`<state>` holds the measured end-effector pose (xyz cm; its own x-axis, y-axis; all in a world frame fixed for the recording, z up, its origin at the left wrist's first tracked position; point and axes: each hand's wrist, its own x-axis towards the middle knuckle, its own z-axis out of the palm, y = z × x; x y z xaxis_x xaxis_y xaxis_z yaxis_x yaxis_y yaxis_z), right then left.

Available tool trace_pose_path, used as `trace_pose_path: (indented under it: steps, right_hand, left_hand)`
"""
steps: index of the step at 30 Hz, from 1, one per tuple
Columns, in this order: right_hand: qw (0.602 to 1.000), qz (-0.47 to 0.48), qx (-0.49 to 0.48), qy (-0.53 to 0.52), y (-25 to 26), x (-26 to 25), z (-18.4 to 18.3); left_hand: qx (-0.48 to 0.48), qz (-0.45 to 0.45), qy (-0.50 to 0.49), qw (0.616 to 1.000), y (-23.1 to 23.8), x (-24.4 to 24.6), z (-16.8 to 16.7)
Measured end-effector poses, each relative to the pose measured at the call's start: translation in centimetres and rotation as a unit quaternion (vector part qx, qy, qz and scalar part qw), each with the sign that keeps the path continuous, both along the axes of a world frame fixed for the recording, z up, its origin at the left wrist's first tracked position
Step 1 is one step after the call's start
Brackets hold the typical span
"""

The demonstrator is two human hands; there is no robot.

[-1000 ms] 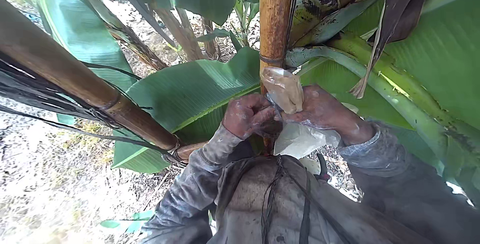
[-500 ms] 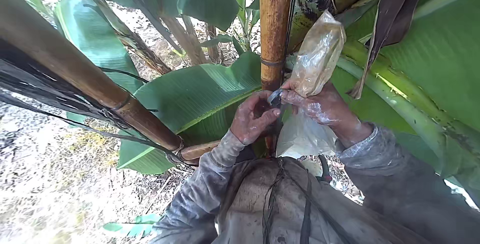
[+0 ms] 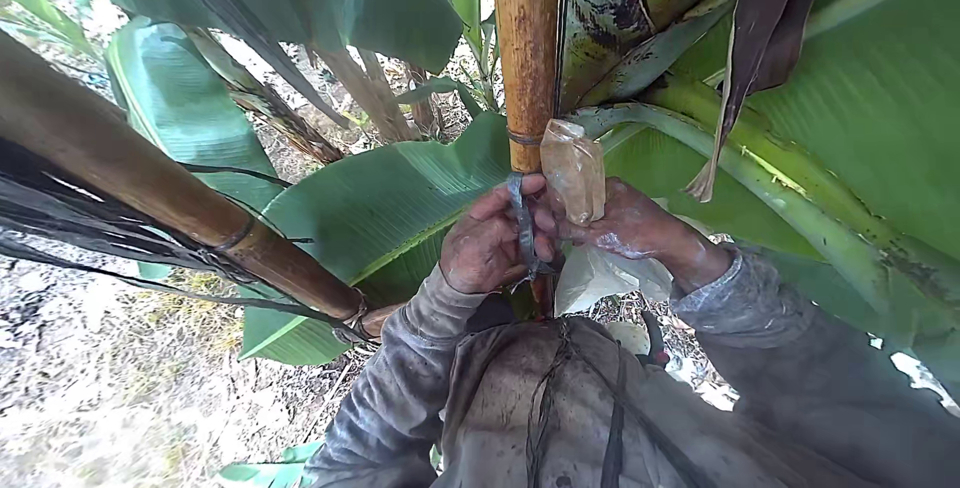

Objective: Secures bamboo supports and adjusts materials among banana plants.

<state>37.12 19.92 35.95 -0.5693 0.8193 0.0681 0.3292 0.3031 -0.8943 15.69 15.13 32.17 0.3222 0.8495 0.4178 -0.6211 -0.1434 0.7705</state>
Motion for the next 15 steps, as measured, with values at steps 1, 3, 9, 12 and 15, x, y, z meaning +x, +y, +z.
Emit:
trace_pose_path:
  steps: [1, 3, 9, 12, 15]
  right_hand:
    - [1.0, -0.004, -0.003, -0.008, 0.2, 0.0, 0.0]
    - [0.999, -0.006, 0.012, -0.041, 0.6, 0.3, -0.3]
    - [0.984, 0.029, 0.02, -0.175, 0.9, -0.1, -0.5]
    - [0.975, 0.064, 0.025, -0.211, 1.0, -0.4, -0.7]
    - [0.979, 0.089, 0.016, -0.181, 1.8, 1.2, -0.6]
  left_hand:
    - [0.014, 0.034, 0.034, 0.999, -0.1, -0.3, 0.5]
    - [0.026, 0.106, 0.098, 0.989, -0.1, -1.1, 1.5]
    - [0.071, 0.17, 0.329, 0.926, 0.0, -2.4, 5.7]
    - [0.11, 0.2, 0.401, 0.887, 0.7, -2.1, 6.3]
    - [0.135, 0.225, 0.391, 0.882, 1.2, -2.7, 6.3]
